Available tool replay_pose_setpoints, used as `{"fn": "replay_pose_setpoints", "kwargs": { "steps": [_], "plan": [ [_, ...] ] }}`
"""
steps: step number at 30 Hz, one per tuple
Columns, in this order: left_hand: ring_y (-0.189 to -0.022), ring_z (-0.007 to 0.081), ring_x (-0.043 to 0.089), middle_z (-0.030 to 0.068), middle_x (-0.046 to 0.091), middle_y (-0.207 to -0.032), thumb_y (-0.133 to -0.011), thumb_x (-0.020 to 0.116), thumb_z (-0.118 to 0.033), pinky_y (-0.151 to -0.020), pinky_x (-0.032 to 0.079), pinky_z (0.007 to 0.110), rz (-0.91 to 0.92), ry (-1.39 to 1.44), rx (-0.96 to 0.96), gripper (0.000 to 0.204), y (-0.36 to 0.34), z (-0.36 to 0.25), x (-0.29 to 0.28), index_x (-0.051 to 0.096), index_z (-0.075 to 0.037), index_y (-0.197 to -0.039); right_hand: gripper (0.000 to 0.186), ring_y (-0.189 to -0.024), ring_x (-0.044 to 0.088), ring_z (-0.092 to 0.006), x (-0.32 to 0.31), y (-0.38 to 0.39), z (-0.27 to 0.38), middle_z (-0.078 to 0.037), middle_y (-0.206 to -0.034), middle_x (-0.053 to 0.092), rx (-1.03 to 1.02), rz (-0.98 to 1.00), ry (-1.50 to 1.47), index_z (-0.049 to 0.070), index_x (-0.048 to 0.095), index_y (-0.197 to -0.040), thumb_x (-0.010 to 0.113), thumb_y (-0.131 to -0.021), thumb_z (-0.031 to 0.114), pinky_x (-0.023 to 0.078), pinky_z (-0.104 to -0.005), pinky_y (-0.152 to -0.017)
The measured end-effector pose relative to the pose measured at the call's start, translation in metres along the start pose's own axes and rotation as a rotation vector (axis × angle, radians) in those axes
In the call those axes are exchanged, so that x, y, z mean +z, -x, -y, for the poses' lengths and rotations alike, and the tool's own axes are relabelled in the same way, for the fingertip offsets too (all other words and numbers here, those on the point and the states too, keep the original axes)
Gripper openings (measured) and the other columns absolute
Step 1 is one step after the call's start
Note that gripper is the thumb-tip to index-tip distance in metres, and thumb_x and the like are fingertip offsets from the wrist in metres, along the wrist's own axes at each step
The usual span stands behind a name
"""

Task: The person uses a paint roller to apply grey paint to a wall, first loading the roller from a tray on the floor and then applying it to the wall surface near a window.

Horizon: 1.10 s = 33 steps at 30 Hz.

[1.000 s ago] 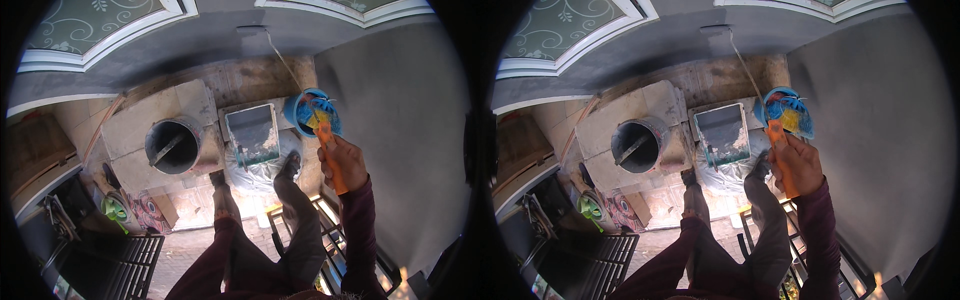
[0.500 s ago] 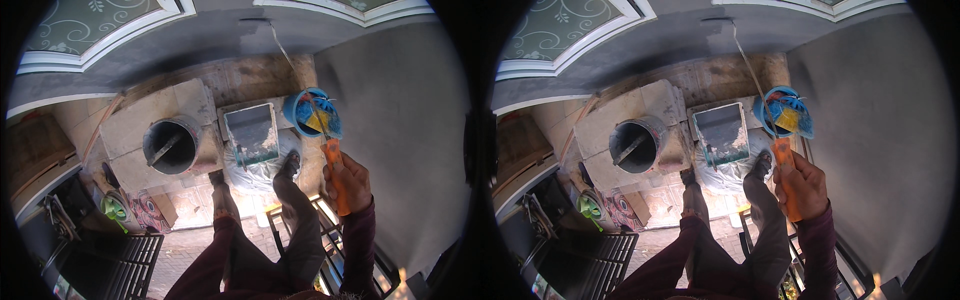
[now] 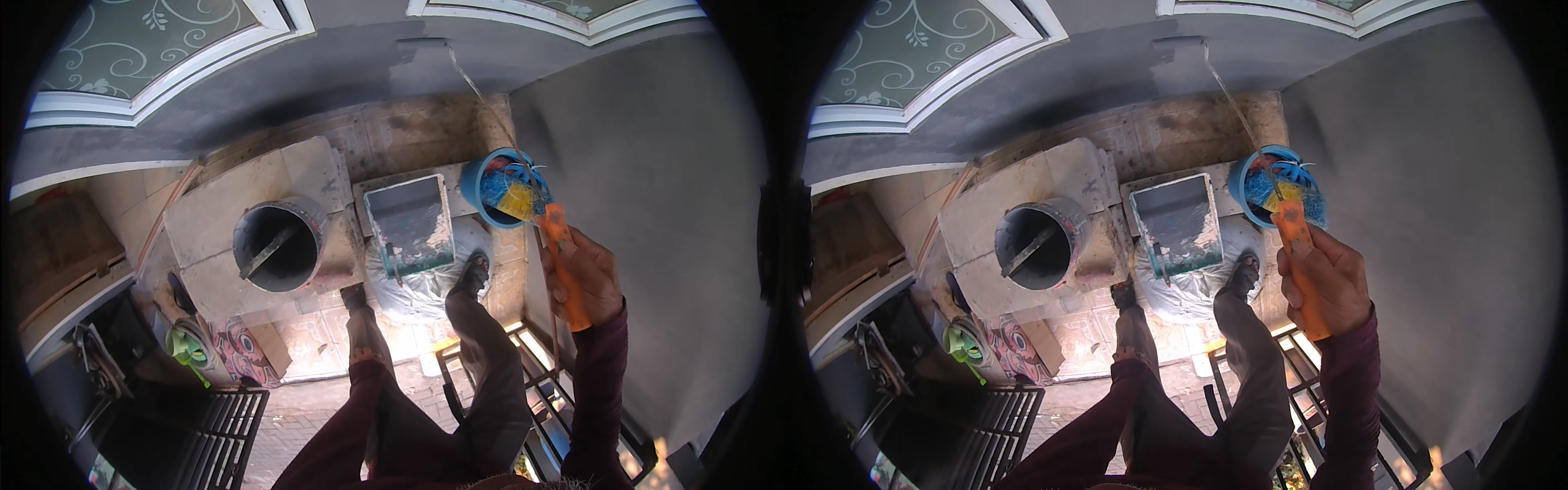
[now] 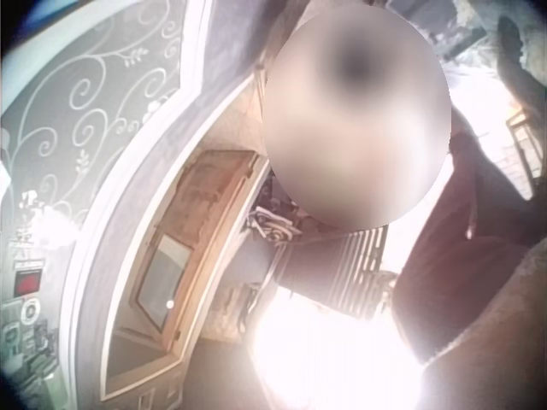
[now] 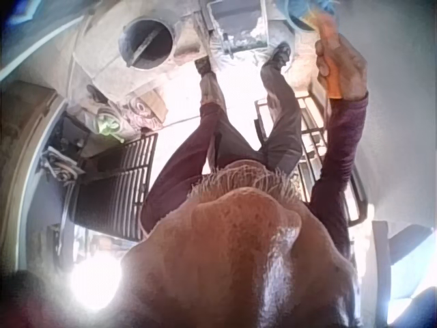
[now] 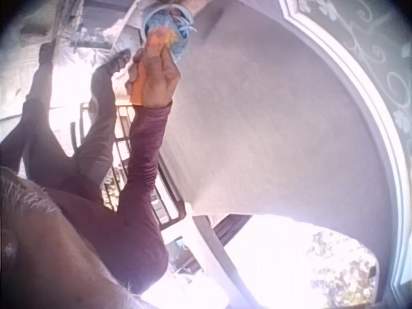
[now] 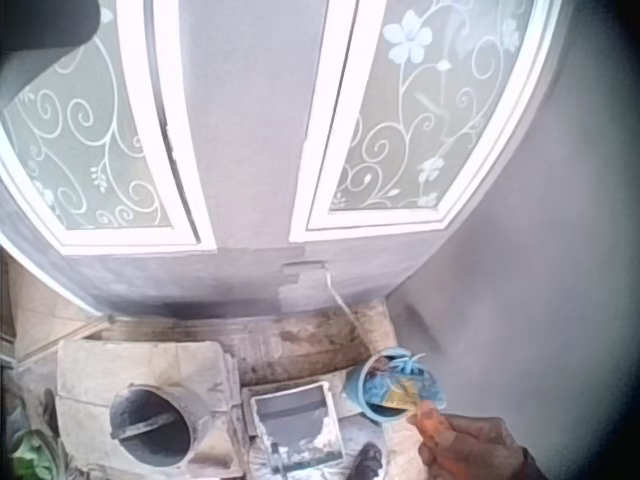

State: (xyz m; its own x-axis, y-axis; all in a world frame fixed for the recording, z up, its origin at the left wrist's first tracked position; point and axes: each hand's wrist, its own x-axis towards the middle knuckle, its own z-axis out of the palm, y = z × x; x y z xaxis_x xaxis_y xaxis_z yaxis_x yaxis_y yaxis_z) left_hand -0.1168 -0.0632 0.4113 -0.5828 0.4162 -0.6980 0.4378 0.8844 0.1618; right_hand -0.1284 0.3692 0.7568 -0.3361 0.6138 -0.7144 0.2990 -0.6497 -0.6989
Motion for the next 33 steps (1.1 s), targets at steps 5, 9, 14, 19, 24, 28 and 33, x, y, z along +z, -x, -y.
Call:
{"fn": "replay_pose_setpoints", "kwargs": {
  "steps": [5, 9, 14, 19, 24, 28, 33],
  "plan": [
    [-0.09, 0.0335, 0.05, 0.0157, 0.05, -0.091, -0.068, 0.06, -0.023, -0.078, 0.043, 0.043, 0.002, -0.008, -0.032, 0.026, 0.006, -0.002, -0.003, 0.053, -0.003, -0.084, 0.044, -0.045, 0.045, -0.0065, 0.008, 0.025, 0.021, -0.006, -0.074, 0.05, -0.005, 0.014, 0.014, -0.007, 0.043, -0.12, 0.049, -0.085, 0.019, 0.037, -0.0181, -0.034],
    [-0.1, 0.0338, 0.047, 0.0156, 0.048, -0.105, -0.068, 0.064, -0.026, -0.08, 0.044, 0.045, 0.145, -0.013, -0.08, 0.035, 0.002, -0.001, -0.003, 0.053, -0.005, -0.094, 0.046, -0.044, 0.046, -0.0062, 0.007, 0.035, 0.027, -0.007, -0.074, 0.05, -0.037, -0.011, 0.04, -0.008, 0.041, -0.12, 0.05, -0.085, 0.02, 0.038, -0.0172, -0.033],
    [-0.098, 0.0338, 0.047, 0.0156, 0.048, -0.103, -0.068, 0.063, -0.025, -0.08, 0.044, 0.045, 0.11, -0.014, -0.057, 0.034, 0.001, 0.002, 0.002, 0.053, -0.004, -0.092, 0.048, -0.042, 0.046, -0.0048, 0.005, 0.041, 0.03, -0.007, -0.073, 0.051, -0.048, -0.021, 0.063, -0.008, 0.039, -0.121, 0.05, -0.085, 0.022, 0.039, -0.016, -0.03],
    [-0.097, 0.0338, 0.048, 0.0156, 0.048, -0.101, -0.068, 0.062, -0.025, -0.079, 0.044, 0.044, 0.076, -0.013, -0.046, 0.032, 0.002, 0.003, 0.004, 0.053, -0.004, -0.091, 0.049, -0.044, 0.047, -0.0078, 0.004, 0.047, 0.034, -0.009, -0.073, 0.051, -0.054, -0.009, 0.058, -0.01, 0.041, -0.12, 0.051, -0.083, 0.02, 0.04, -0.0188, -0.032],
    [-0.096, 0.0337, 0.048, 0.0156, 0.049, -0.099, -0.068, 0.062, -0.025, -0.079, 0.044, 0.044, 0.06, -0.006, -0.04, 0.031, 0.003, 0.003, 0.007, 0.053, -0.004, -0.09, 0.048, -0.043, 0.046, -0.0076, 0.006, 0.049, 0.036, -0.01, -0.074, 0.051, -0.056, -0.015, 0.04, -0.01, 0.041, -0.119, 0.051, -0.083, 0.021, 0.04, -0.0187, -0.032],
    [-0.095, 0.0337, 0.049, 0.0156, 0.049, -0.097, -0.068, 0.061, -0.024, -0.079, 0.043, 0.044, 0.057, -0.003, -0.03, 0.03, 0.003, 0.001, 0.005, 0.053, -0.004, -0.088, 0.048, -0.043, 0.046, -0.0073, 0.005, 0.052, 0.04, -0.009, -0.074, 0.051, -0.063, -0.014, 0.039, -0.01, 0.041, -0.119, 0.051, -0.083, 0.021, 0.039, -0.0185, -0.031],
    [-0.093, 0.0336, 0.049, 0.0155, 0.049, -0.095, -0.069, 0.061, -0.024, -0.079, 0.043, 0.044, 0.04, 0.005, -0.03, 0.029, 0.004, 0.002, 0.008, 0.053, -0.003, -0.087, 0.049, -0.044, 0.046, -0.0065, 0.004, 0.051, 0.041, -0.008, -0.074, 0.051, -0.064, 0.005, 0.061, -0.01, 0.041, -0.118, 0.051, -0.084, 0.023, 0.039, -0.0177, -0.034]
  ]
}}
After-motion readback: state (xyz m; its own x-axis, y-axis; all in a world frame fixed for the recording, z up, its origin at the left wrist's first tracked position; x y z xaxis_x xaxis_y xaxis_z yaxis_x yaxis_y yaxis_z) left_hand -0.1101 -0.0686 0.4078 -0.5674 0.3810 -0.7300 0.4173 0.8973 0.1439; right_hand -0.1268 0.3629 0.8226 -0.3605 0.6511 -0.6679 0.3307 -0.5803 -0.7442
